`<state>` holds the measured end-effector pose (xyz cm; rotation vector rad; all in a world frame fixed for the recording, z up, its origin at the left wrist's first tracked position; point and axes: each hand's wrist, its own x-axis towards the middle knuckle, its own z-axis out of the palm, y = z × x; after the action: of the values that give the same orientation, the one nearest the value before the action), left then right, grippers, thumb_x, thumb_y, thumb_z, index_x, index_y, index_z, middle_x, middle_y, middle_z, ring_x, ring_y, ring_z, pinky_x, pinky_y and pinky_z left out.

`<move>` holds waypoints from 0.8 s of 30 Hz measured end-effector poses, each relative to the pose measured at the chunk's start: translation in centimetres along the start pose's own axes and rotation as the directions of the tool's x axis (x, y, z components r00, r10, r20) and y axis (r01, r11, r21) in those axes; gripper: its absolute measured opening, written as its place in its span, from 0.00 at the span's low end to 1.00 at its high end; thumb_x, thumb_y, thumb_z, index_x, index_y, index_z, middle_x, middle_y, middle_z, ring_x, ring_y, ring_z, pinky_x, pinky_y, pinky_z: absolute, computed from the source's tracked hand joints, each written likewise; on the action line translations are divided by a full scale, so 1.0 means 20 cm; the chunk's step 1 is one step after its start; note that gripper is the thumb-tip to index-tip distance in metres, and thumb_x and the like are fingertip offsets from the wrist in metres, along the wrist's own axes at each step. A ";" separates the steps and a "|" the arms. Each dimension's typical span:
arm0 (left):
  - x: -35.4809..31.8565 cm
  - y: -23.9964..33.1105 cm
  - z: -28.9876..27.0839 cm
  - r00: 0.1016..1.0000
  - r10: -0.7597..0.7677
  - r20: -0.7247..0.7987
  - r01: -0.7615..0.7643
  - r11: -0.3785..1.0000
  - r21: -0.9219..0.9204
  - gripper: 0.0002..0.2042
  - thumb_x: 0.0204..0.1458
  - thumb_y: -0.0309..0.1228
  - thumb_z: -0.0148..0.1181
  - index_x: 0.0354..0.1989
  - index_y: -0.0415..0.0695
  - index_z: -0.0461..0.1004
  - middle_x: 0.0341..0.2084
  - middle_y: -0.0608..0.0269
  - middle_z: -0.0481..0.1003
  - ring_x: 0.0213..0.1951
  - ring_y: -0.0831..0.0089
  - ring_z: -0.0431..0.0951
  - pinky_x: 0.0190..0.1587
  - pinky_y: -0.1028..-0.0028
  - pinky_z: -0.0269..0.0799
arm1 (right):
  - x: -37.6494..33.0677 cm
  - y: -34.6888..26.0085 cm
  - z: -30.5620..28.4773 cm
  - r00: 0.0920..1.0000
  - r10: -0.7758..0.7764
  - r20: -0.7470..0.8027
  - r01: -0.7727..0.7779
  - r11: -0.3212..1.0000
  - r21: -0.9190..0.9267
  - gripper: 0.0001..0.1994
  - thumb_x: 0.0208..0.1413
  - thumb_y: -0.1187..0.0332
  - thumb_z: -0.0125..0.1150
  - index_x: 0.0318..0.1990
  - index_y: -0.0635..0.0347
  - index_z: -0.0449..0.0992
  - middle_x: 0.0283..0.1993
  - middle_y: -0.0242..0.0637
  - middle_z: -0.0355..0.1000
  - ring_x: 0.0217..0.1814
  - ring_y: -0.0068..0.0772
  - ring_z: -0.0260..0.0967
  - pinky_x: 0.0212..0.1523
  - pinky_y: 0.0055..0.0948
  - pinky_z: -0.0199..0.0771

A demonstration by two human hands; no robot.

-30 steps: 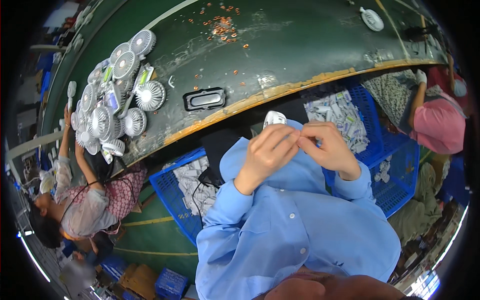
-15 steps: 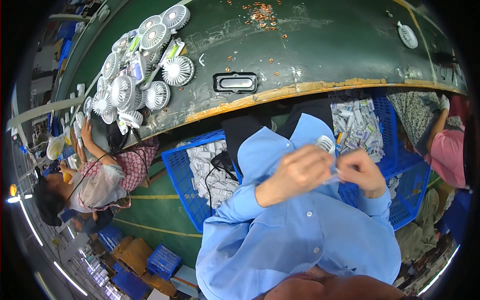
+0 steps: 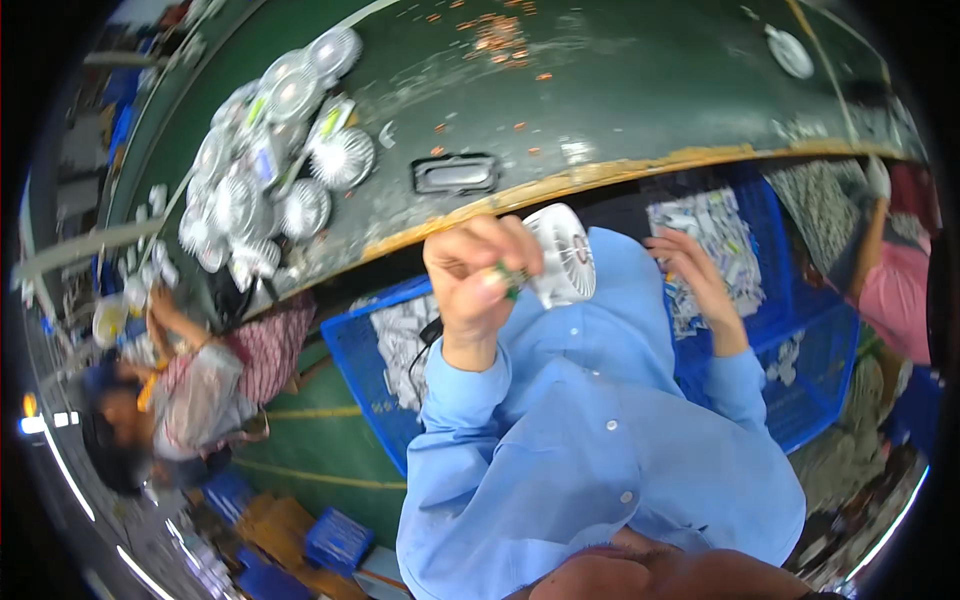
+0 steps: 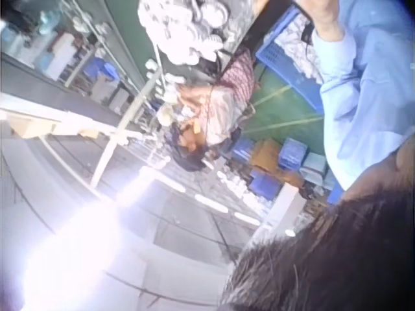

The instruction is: Assembling small handheld fans by connecting circuit boards, batteries, and plastic casings.

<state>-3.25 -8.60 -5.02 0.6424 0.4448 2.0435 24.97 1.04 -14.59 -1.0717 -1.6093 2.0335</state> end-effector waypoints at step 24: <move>-0.01 -0.37 0.03 0.952 -0.212 -0.221 0.274 0.910 0.310 0.42 0.43 0.36 0.70 0.63 0.35 0.51 0.62 0.47 0.56 0.62 0.59 0.60 0.63 0.61 0.57 | 0.12 -0.39 0.28 0.786 -0.606 -0.123 0.586 0.793 -0.164 0.43 0.41 0.70 0.66 0.66 0.63 0.49 0.70 0.50 0.42 0.72 0.47 0.42 0.67 0.44 0.46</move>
<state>2.11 -4.92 -8.54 0.5682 0.9530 1.8058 17.83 1.10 -7.66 -0.6217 -1.7127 1.4008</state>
